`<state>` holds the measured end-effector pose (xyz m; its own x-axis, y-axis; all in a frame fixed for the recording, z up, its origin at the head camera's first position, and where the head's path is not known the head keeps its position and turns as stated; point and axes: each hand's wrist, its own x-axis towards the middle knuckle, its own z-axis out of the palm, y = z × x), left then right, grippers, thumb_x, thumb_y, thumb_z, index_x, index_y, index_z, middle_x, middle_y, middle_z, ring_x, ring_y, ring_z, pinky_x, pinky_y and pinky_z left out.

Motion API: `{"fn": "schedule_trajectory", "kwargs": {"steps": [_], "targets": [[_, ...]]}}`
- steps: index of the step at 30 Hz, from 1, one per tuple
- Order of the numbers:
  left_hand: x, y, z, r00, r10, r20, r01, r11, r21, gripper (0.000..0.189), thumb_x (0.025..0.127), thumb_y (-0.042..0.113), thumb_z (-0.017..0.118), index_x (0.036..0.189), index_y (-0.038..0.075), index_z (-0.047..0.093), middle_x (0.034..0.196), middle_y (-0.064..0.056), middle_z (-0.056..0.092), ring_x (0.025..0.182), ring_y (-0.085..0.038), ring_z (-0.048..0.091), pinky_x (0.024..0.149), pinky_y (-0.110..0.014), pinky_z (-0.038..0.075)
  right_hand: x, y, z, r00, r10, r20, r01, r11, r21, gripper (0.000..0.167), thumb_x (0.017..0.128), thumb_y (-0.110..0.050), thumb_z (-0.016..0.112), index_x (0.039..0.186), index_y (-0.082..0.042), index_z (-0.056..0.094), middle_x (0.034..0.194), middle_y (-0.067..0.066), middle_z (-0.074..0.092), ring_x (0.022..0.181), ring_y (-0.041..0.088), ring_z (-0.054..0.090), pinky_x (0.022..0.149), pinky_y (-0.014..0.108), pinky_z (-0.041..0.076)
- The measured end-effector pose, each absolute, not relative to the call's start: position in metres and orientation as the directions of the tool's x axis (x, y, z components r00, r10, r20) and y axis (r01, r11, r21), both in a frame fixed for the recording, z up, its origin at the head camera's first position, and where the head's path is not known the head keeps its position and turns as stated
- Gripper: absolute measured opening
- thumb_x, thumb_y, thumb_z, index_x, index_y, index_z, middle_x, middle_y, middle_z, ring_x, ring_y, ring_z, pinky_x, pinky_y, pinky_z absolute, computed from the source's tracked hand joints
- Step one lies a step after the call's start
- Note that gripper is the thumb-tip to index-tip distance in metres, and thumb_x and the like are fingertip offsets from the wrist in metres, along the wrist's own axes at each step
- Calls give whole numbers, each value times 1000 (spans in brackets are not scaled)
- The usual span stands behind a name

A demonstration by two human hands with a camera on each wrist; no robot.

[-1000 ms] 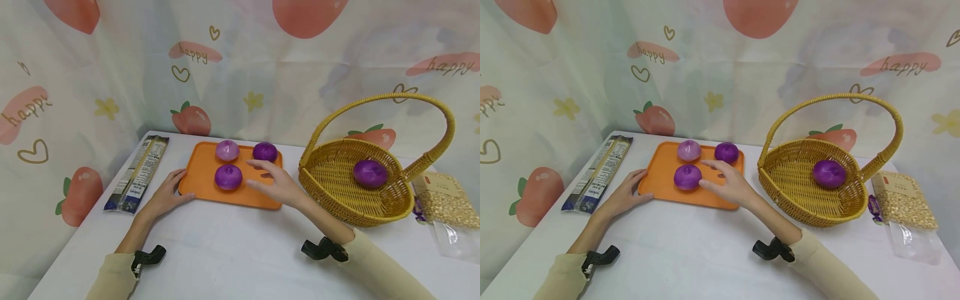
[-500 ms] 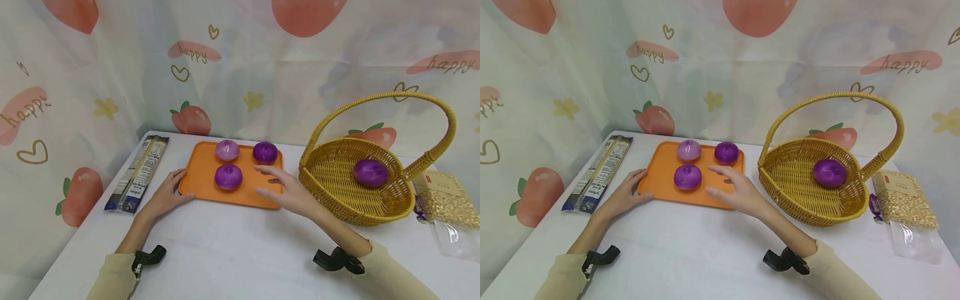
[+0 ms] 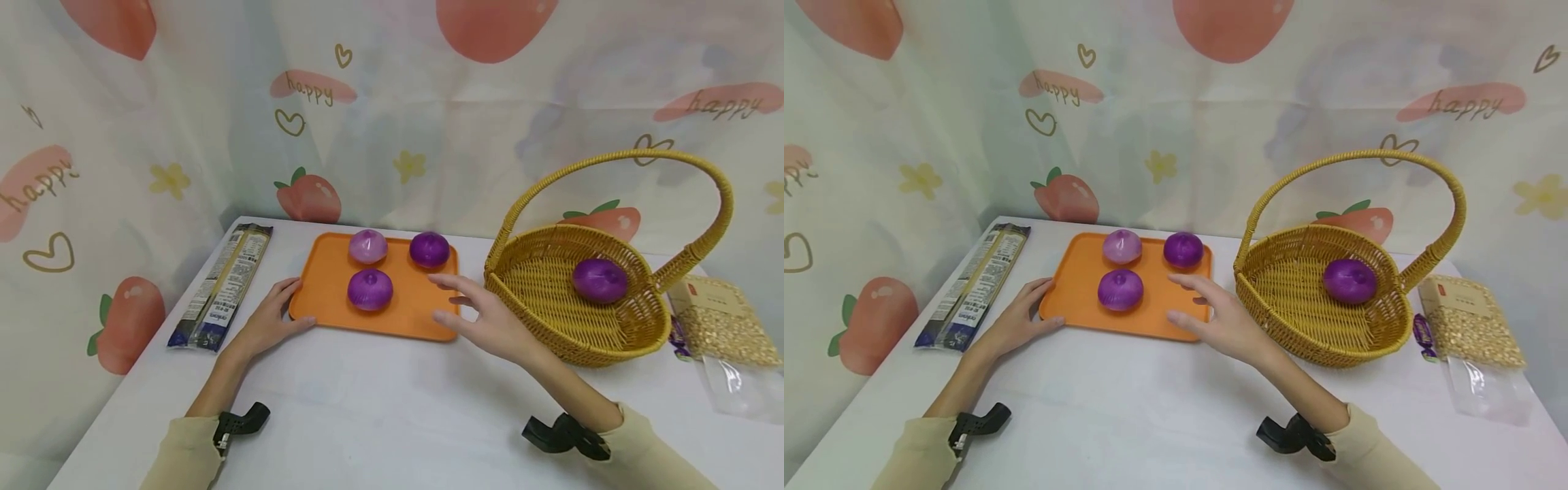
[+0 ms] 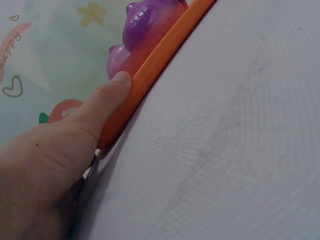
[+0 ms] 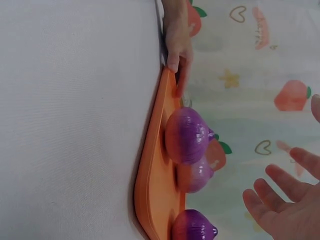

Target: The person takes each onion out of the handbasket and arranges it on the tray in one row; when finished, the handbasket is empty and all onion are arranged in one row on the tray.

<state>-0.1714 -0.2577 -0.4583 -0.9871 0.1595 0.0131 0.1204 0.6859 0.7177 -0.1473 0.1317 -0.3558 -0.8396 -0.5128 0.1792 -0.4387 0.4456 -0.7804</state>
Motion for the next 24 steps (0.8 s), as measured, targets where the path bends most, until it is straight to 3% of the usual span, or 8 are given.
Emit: {"fn": "schedule_trajectory", "kwargs": {"steps": [9,14,18,24], "targets": [[-171,-258,-460,-987,160,14,120,679,725,93,81,51,74,152,8,31,158,-9,26,149,-32,23,121,-51,25,-143,145,-354,-856,-479,193,-433,461,-774,51,94,-23,64,142,-15,47,145,6,50,132,25,49,107,44,46],[-171,-258,-460,-987,159,9,117,686,718,93,81,51,73,152,9,31,158,-9,26,149,-32,23,120,-52,25,-138,158,-354,-867,-461,190,-423,477,-771,49,96,-22,60,143,-17,46,146,6,49,130,25,49,106,17,43],[-172,-258,-460,-987,160,10,120,692,712,93,81,51,73,152,9,31,158,-9,26,149,-32,23,120,-52,25,-134,167,-353,-857,-455,243,-466,480,-743,48,96,-16,59,143,-13,46,145,11,49,129,26,49,102,3,36],[-172,-259,-461,-987,162,16,126,702,701,92,81,51,73,152,10,31,158,-7,26,149,-31,24,121,-50,26,-131,180,-348,-841,-445,306,-516,494,-700,49,94,-11,62,141,-13,49,143,12,52,125,-11,46,101,1,36]]}}
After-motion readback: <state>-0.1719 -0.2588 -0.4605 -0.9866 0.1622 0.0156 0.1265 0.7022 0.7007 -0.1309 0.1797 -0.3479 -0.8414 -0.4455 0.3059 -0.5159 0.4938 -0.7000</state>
